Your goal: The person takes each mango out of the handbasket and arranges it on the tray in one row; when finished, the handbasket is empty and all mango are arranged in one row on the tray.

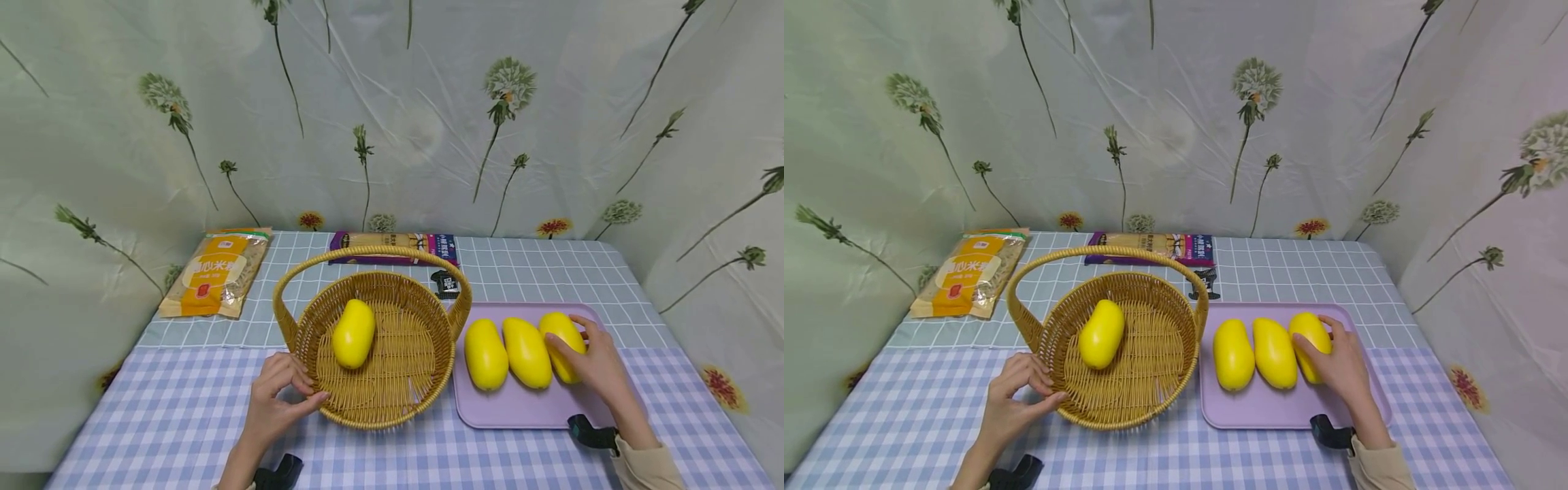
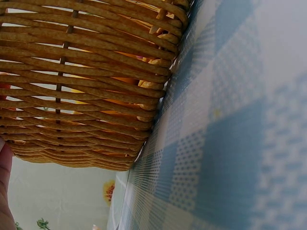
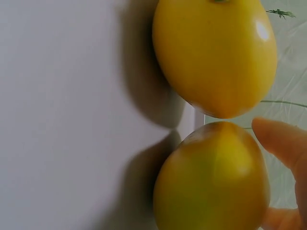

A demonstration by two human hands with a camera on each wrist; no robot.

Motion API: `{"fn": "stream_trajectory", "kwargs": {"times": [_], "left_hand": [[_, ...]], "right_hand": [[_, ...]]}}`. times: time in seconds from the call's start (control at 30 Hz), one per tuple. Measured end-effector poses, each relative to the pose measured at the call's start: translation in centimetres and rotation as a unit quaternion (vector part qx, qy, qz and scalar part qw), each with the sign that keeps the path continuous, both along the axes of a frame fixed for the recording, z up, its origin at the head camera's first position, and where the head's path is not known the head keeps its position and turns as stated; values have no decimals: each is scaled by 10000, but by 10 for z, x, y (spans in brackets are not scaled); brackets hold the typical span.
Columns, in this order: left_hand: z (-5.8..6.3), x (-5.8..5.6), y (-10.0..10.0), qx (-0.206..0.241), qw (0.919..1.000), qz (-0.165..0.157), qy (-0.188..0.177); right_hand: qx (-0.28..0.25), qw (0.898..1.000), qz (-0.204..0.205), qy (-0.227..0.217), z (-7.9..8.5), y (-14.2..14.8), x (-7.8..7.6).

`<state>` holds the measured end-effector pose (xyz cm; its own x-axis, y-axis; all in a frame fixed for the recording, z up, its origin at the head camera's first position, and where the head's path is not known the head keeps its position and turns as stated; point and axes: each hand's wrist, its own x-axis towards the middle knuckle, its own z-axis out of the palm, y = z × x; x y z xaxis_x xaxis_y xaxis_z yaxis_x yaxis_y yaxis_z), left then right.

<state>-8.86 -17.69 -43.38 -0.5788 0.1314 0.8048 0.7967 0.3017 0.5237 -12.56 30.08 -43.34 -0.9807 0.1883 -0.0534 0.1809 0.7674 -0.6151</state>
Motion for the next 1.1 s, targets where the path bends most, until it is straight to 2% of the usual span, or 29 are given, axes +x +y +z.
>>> {"fn": "stream_trajectory", "kwargs": {"times": [0.13, 0.23, 0.5, 0.67, 0.87, 1.1], "left_hand": [[0, 0, 1, -3, 10000, -15, -1], [0, 0, 1, -12, 10000, -9, 9], [1, 0, 2, -8, 10000, -4, 34], [1, 0, 2, 5, 10000, 29, 51], [2, 2, 1, 20, 10000, 36, 14], [2, 1, 0, 3, 10000, 4, -52]], "right_hand": [[-32, 9999, -103, 52, 0, 1, 2], [-71, 9996, -143, 251, 1, 3, 3], [-234, 9923, -313, 1174, 4, 0, 12], [-170, 9808, -234, 1927, 8, -12, 15], [-196, 9590, 287, 2814, 15, -37, 20], [-411, 9364, 876, 3374, 28, -65, 27]]}}
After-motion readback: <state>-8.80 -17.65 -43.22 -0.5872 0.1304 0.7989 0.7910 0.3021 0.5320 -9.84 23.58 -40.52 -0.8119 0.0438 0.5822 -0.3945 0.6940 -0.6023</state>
